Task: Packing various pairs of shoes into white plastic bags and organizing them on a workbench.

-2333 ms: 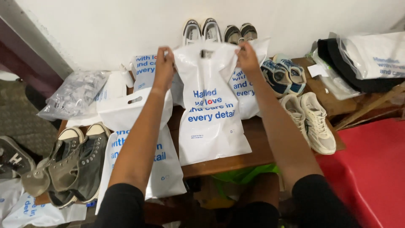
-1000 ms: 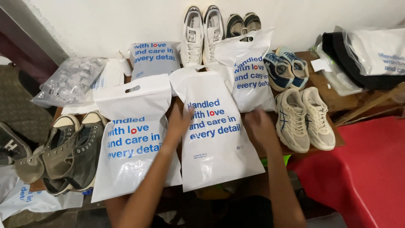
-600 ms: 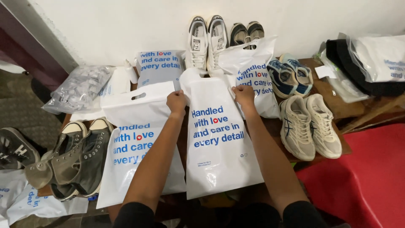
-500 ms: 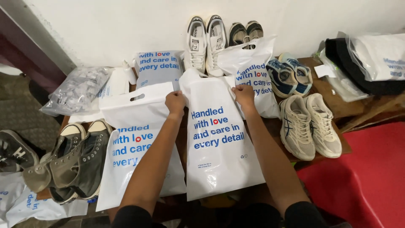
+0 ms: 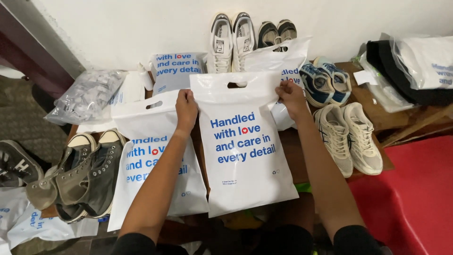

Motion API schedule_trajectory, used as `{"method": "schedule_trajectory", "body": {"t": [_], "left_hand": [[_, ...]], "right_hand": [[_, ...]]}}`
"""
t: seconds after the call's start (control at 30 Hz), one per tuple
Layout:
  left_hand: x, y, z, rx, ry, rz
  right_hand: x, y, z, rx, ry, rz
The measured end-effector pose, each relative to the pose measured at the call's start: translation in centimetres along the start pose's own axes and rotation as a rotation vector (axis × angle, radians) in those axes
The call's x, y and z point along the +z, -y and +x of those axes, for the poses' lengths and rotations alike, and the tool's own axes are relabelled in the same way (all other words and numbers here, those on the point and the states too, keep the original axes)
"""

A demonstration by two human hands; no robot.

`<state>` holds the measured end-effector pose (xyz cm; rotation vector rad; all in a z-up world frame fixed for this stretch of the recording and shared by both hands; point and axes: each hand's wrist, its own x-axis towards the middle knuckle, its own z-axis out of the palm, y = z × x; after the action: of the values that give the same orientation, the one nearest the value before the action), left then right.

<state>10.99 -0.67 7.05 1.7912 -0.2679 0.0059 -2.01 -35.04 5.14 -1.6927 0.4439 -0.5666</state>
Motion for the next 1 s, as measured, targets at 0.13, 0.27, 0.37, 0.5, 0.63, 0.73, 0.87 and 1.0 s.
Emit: {"method": "schedule_trajectory", "body": {"t": [0.13, 0.27, 0.37, 0.5, 0.63, 0.73, 0.87, 1.0], "left_hand": [[0.4, 3.3, 1.5, 0.001, 0.023, 0.062], [1.1, 6.5, 3.2, -0.095, 0.078, 0.099], [0.6, 5.5, 2.9, -0.121, 0.164, 0.111], [0.3, 6.5, 4.7, -0.033, 0.243, 0.292], [-0.2, 6.6, 5.5, -0.012, 0.248, 0.267], [-0.3, 7.5, 6.1, 0.009, 0.263, 0.21], [0.1, 7.9, 5.9, 0.006, 0.28, 0.21], [-0.4, 8.1, 6.2, -0.02, 0.256, 0.22]], "right_hand": [[0.0, -1.4, 0.9, 0.038, -0.008, -0.073], [0.4, -1.4, 1.3, 0.07, 0.008, -0.266], [0.4, -1.3, 1.9, 0.04, 0.017, -0.419], [0.5, -1.4, 3.2, -0.142, 0.029, -0.705], [6.4, 7.2, 0.2, -0.479, -0.081, -0.622], [11.8, 9.4, -0.2, -0.701, 0.223, -0.414], [17.3, 9.5, 1.9, -0.433, 0.691, -0.577], [21.6, 5.0, 6.1, -0.125, 0.853, -0.833]]}}
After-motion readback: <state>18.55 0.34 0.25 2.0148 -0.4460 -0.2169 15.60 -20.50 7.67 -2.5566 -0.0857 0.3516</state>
